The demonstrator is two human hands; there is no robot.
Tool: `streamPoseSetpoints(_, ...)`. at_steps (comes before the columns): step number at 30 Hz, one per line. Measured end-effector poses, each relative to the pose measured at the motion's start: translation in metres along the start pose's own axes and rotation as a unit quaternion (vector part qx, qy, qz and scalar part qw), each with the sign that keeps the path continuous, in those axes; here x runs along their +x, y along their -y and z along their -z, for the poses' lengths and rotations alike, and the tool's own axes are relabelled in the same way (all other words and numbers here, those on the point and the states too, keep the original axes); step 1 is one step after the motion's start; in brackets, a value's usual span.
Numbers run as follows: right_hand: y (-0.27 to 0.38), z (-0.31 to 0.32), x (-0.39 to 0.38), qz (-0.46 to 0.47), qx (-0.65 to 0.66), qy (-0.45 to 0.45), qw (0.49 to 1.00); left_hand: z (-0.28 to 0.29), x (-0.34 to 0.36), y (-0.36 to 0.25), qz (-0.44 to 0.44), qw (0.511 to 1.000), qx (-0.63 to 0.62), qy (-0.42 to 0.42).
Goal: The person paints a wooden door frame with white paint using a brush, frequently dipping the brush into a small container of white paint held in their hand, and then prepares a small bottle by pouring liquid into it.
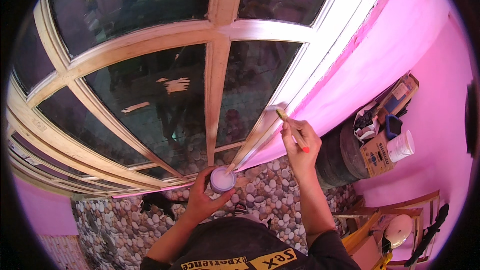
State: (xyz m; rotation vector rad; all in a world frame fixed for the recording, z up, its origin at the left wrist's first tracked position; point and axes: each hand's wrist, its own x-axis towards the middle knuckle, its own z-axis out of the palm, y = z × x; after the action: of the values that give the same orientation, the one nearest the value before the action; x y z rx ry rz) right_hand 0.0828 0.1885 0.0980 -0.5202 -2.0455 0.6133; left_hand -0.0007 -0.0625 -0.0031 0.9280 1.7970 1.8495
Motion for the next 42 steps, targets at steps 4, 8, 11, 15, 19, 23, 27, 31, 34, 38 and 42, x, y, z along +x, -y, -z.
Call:
streamPoseSetpoints(4, -0.004, 0.009, -0.003, 0.033, 0.04, -0.071, 0.996, -0.001, -0.001, 0.001, -0.001, 1.0, 0.004, -0.002)
streamPoseSetpoints(8, -0.002, 0.014, -0.018, -0.003, 0.029, -0.02, 0.999, 0.0, -0.001, 0.004, -0.003, 1.0, 0.008, -0.006)
streamPoseSetpoints(11, -0.01, 0.009, -0.022, -0.021, 0.021, 0.043, 0.999, -0.001, -0.001, 0.007, -0.002, 1.0, 0.008, -0.003)
streamPoseSetpoints(15, -0.012, 0.013, -0.018, -0.096, 0.127, 0.021, 0.987, -0.005, 0.004, 0.012, -0.012, 1.0, 0.022, -0.009)
streamPoseSetpoints(19, 0.014, 0.038, -0.023, -0.107, 0.23, 0.104, 0.962, -0.009, 0.007, 0.019, -0.029, 0.999, 0.015, -0.008)
streamPoseSetpoints(23, 0.025, 0.055, -0.033, -0.119, 0.34, 0.15, 0.921, -0.01, 0.012, 0.02, -0.038, 0.999, 0.017, 0.013)
streamPoseSetpoints(27, 0.034, 0.057, -0.04, -0.142, 0.348, 0.191, 0.907, -0.014, 0.017, 0.015, -0.058, 0.998, 0.024, 0.027)
streamPoseSetpoints(31, 0.042, 0.053, -0.047, -0.175, 0.351, 0.215, 0.894, -0.019, 0.019, 0.016, -0.055, 0.998, 0.013, 0.033)
streamPoseSetpoints(34, 0.044, 0.047, -0.048, -0.162, 0.315, 0.226, 0.907, -0.022, 0.019, 0.014, -0.059, 0.997, 0.008, 0.04)
streamPoseSetpoints(38, 0.048, 0.039, -0.043, -0.109, 0.233, 0.279, 0.925, -0.021, 0.018, 0.012, -0.06, 0.997, 0.014, 0.046)
streamPoseSetpoints(42, 0.052, 0.034, -0.041, -0.099, 0.201, 0.294, 0.929, -0.021, 0.019, 0.009, -0.062, 0.997, 0.017, 0.05)
